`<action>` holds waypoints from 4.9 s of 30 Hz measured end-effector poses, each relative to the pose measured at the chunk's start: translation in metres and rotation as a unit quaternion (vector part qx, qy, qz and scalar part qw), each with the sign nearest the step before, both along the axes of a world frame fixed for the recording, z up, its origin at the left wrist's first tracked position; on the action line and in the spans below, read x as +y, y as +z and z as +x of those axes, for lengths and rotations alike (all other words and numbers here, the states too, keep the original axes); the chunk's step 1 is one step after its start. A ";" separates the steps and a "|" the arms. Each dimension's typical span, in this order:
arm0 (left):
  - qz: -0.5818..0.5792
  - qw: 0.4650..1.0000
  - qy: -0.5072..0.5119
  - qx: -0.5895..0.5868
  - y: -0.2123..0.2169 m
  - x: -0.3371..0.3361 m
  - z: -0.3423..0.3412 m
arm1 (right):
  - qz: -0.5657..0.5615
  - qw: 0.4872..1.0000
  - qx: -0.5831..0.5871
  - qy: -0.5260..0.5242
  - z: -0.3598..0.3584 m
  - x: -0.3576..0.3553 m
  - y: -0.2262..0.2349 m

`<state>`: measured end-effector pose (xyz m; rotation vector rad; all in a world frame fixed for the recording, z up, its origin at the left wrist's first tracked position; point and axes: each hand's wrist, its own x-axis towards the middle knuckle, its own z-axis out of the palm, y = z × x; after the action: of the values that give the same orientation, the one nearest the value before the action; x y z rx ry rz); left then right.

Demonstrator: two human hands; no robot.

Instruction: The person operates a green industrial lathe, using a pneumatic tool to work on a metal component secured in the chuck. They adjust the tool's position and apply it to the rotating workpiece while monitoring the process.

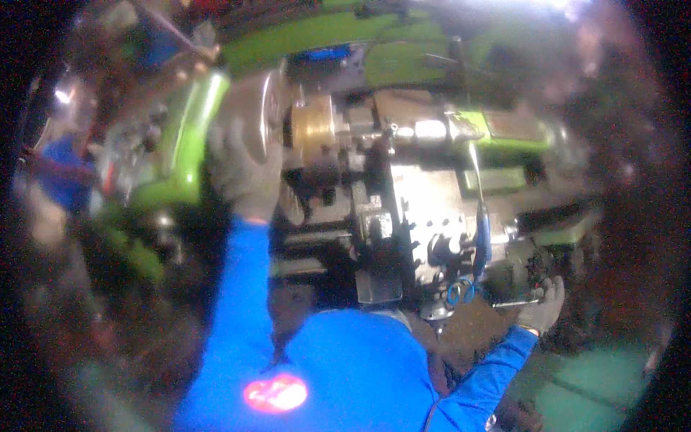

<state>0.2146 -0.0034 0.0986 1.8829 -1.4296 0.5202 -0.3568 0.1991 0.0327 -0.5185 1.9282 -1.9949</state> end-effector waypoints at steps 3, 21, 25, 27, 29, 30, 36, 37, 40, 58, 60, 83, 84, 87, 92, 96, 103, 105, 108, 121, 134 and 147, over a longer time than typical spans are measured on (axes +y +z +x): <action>0.024 0.999 -0.011 -0.024 0.005 -0.003 0.000 | 0.092 0.966 0.233 0.059 -0.004 -0.063 -0.005; 0.132 0.956 -0.261 -0.022 0.001 -0.005 -0.155 | 0.011 0.799 0.024 0.601 0.098 -0.301 0.021; 0.239 0.910 -0.333 0.059 -0.054 -0.024 -0.205 | -0.080 0.707 0.091 0.697 0.143 -0.315 0.008; 0.239 0.892 -0.337 0.182 -0.059 -0.040 -0.229 | -0.069 0.693 -0.114 0.709 0.169 -0.311 0.008; 0.214 0.856 -0.323 0.342 -0.057 -0.050 -0.245 | -0.026 0.695 -0.208 0.688 0.184 -0.311 -0.005; 0.202 0.830 -0.322 0.408 -0.060 -0.054 -0.247 | -0.010 0.724 -0.109 0.681 0.188 -0.315 -0.017; 0.161 0.920 -0.331 0.137 -0.085 -0.054 -0.221 | 0.051 0.749 0.128 0.648 0.197 -0.326 0.009; 0.177 0.925 -0.333 0.044 -0.091 -0.050 -0.213 | 0.073 0.744 0.132 0.651 0.192 -0.330 0.021; 0.214 0.895 -0.227 0.320 -0.071 -0.036 -0.211 | 0.052 0.799 0.261 0.539 0.176 -0.341 0.041; 0.090 0.793 -0.265 0.542 -0.237 -0.081 -0.179 | 0.123 0.507 0.737 0.430 0.130 -0.424 -0.006; 0.102 0.671 -0.241 0.693 -0.246 -0.095 -0.188 | 0.132 0.506 0.742 0.420 0.123 -0.423 -0.008; 0.098 0.126 -0.167 0.973 -0.301 -0.160 -0.203 | 0.138 0.509 0.745 0.408 0.121 -0.426 -0.014; 0.094 0.128 -0.168 0.973 -0.301 -0.162 -0.204 | 0.131 0.506 0.752 0.402 0.120 -0.426 -0.015; 0.087 0.129 -0.164 0.974 -0.303 -0.164 -0.202 | 0.116 0.501 0.762 0.393 0.117 -0.428 -0.019; 0.080 0.134 -0.163 0.974 -0.301 -0.165 -0.201 | 0.109 0.503 0.765 0.386 0.121 -0.426 -0.018; 0.077 0.145 -0.166 0.972 -0.296 -0.168 -0.201 | 0.121 0.493 0.768 0.391 0.113 -0.429 -0.020; 0.059 0.192 -0.153 0.968 -0.295 -0.150 -0.201 | 0.130 0.509 0.758 0.386 0.122 -0.425 -0.016; 0.058 0.208 -0.148 0.965 -0.291 -0.137 -0.208 | 0.126 0.506 0.766 0.377 0.119 -0.425 -0.016; 0.058 0.223 -0.132 0.964 -0.284 -0.114 -0.224 | 0.127 0.508 0.762 0.381 0.114 -0.427 -0.020; 0.038 0.235 -0.137 0.962 -0.287 -0.136 -0.211 | 0.142 0.513 0.756 0.380 0.117 -0.424 -0.018; 0.029 0.224 -0.121 0.967 -0.286 -0.137 -0.216 | 0.125 0.508 0.759 0.388 0.120 -0.426 -0.017; 0.029 0.154 -0.124 0.980 -0.285 -0.142 -0.209 | 0.114 0.506 0.762 0.389 0.120 -0.426 -0.016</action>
<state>0.0052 -0.1450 -0.1866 0.5815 0.3811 -1.7206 -0.2364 -0.2271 0.0165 -3.0005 1.6308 -0.2621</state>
